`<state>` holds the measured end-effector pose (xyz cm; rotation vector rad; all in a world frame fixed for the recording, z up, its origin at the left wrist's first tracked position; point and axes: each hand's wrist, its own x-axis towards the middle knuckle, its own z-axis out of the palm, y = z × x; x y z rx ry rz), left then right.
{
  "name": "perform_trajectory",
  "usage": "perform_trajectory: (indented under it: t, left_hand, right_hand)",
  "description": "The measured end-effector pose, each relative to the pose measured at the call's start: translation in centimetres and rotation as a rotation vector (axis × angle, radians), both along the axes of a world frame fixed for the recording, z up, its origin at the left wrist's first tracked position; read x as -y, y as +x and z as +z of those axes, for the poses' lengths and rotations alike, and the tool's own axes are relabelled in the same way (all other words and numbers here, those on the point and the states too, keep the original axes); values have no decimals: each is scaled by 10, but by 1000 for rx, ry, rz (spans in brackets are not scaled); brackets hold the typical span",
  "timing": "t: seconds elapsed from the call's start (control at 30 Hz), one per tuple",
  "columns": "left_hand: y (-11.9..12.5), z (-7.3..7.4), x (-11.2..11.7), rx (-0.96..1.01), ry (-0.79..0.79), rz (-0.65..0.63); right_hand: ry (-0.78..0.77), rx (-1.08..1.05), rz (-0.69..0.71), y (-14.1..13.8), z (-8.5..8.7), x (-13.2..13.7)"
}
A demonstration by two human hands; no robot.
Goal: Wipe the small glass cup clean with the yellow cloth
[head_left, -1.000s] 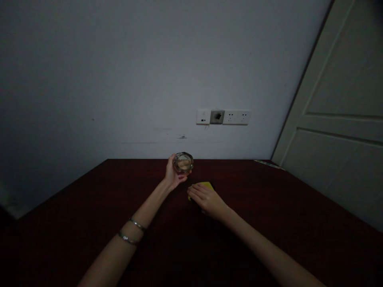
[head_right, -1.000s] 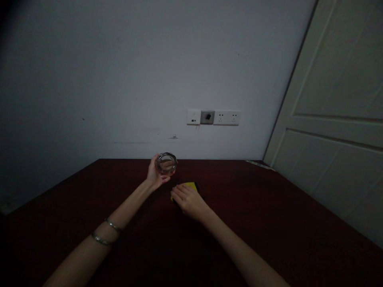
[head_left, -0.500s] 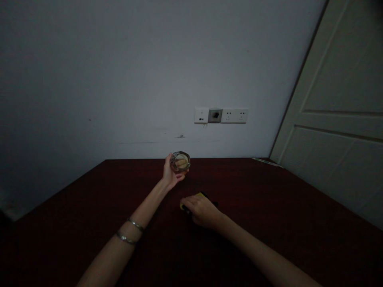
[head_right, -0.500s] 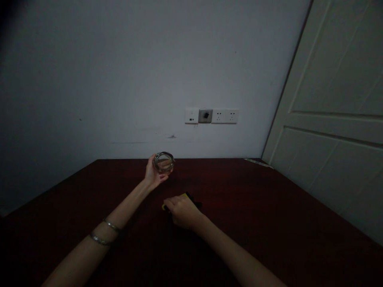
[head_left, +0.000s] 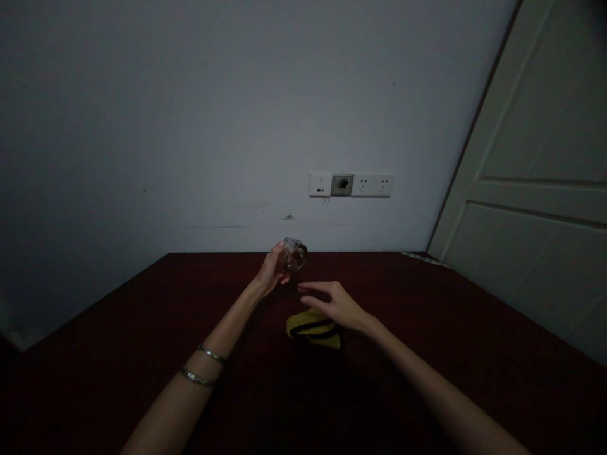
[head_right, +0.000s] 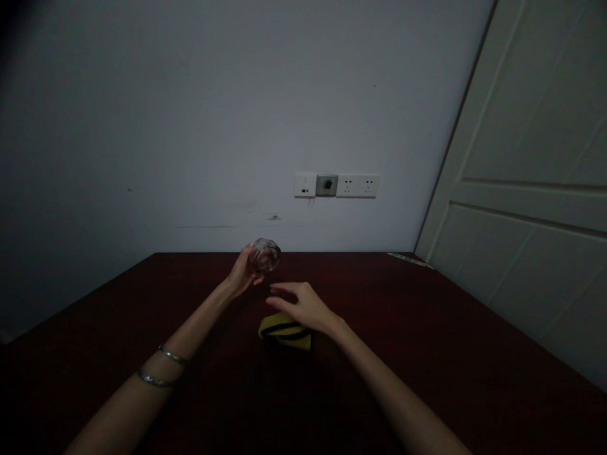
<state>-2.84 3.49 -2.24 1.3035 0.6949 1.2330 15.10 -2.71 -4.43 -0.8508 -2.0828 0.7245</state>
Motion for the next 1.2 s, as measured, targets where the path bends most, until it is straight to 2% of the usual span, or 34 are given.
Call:
perform_trajectory:
  t: [0.1, 0.17, 0.23, 0.33, 0.43, 0.7, 0.87, 1.0, 1.1, 1.2]
  left_hand:
    - [-1, 1, 0, -107, 113, 25]
    - [0, 4, 2, -166, 166, 11]
    - [1, 7, 5, -214, 219, -13]
    - [3, 12, 10, -288, 308, -17]
    - [6, 12, 12, -306, 338, -6]
    - [15, 2, 4, -75, 214, 15]
    - [20, -8, -1, -92, 148, -13]
    - [21, -11, 1, -110, 136, 37]
    - [17, -10, 0, -109, 138, 99]
    - [11, -7, -4, -100, 168, 169]
  right_hand:
    - [-177, -420, -94, 2, 7, -10]
    - [-328, -619, -71, 0, 6, -15]
    - [-438, -731, -22, -1, 4, -17]
    - [-515, -798, 37, -4, 0, -18]
    - [-516, -839, 65, -6, -2, -18]
    - [-478, -975, 35, -6, -5, -23]
    - [-475, -991, 2, -7, -10, -24]
    - [-467, -927, -17, -5, -9, -27]
    - [-500, -710, -20, 4, -6, -29]
    - [-454, -301, 3, 13, -4, -26]
